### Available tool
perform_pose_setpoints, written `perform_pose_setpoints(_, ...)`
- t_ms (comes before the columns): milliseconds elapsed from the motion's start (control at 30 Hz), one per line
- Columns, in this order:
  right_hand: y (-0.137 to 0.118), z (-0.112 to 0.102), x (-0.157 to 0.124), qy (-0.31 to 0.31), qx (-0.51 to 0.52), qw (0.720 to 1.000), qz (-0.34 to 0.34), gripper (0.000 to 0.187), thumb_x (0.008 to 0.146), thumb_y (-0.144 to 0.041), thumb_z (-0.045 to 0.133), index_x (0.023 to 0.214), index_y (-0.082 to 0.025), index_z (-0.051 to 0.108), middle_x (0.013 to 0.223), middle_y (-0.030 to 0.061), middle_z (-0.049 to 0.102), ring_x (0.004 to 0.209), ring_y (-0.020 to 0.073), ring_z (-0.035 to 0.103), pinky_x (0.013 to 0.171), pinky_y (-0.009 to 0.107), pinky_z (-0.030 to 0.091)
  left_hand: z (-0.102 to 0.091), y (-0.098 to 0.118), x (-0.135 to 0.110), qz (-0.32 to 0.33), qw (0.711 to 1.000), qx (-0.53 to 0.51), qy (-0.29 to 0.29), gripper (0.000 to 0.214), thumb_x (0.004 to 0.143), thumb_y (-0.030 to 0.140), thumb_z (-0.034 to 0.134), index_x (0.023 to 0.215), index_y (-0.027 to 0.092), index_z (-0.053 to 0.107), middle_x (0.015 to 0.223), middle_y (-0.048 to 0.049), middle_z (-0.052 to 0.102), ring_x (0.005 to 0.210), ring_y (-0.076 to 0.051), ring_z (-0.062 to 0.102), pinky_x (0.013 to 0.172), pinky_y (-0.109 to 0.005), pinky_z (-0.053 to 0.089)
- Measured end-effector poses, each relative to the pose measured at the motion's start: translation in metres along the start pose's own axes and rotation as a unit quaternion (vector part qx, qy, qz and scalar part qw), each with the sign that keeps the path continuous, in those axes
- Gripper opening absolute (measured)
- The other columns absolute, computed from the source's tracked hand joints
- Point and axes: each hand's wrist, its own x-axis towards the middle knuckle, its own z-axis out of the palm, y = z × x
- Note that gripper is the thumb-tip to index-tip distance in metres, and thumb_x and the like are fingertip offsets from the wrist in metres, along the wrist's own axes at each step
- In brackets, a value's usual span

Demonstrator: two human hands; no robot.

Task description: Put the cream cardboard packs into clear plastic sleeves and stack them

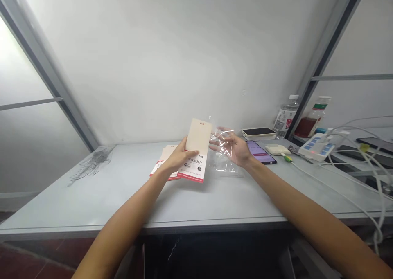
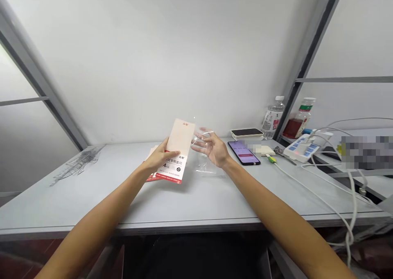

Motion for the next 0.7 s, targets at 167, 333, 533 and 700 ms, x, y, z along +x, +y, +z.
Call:
perform_pose_setpoints(167,-0.002,0.001,-0.001,-0.024,0.035,0.999,0.016,0.051,0.071,-0.021,0.046,0.12,-0.028,0.043,0.105,0.0023,0.062,0.091,0.0226,0.062,0.086,0.049,0.046,-0.003,0.0,-0.001,-0.004,0.999,-0.022,-0.034,0.06,0.07,0.033,0.063,0.124,0.025,0.038,0.091,-0.0043,0.065,0.068,-0.018,0.063,0.058,-0.03,0.052)
perform_pose_setpoints(333,-0.002,0.004,-0.001,-0.042,-0.015,0.996,0.072,0.044,0.077,-0.026,0.04,0.121,-0.027,0.045,0.107,0.0036,0.063,0.086,0.0215,0.063,0.081,0.046,0.049,0.0,-0.003,0.0,-0.013,1.0,-0.011,-0.011,0.058,0.071,0.035,0.062,0.123,0.023,0.039,0.093,-0.006,0.065,0.071,-0.018,0.064,0.058,-0.029,0.053)
perform_pose_setpoints(533,0.006,0.009,-0.003,-0.04,-0.009,0.993,0.109,0.042,0.078,-0.024,0.051,0.12,-0.025,0.05,0.11,0.0054,0.063,0.089,0.0202,0.063,0.083,0.041,0.05,0.004,-0.007,0.004,0.019,0.997,-0.036,0.064,0.053,0.071,0.038,0.062,0.118,0.022,0.042,0.097,-0.0076,0.064,0.07,-0.019,0.064,0.058,-0.032,0.053)
perform_pose_setpoints(700,0.013,0.011,-0.003,-0.042,0.0,0.993,0.109,0.044,0.078,-0.02,0.057,0.12,-0.027,0.05,0.101,0.0029,0.067,0.088,0.018,0.064,0.08,0.037,0.052,0.007,-0.007,0.003,0.057,0.994,0.004,0.092,0.056,0.073,0.039,0.06,0.122,0.023,0.037,0.096,-0.0064,0.065,0.073,-0.018,0.064,0.062,-0.03,0.053)
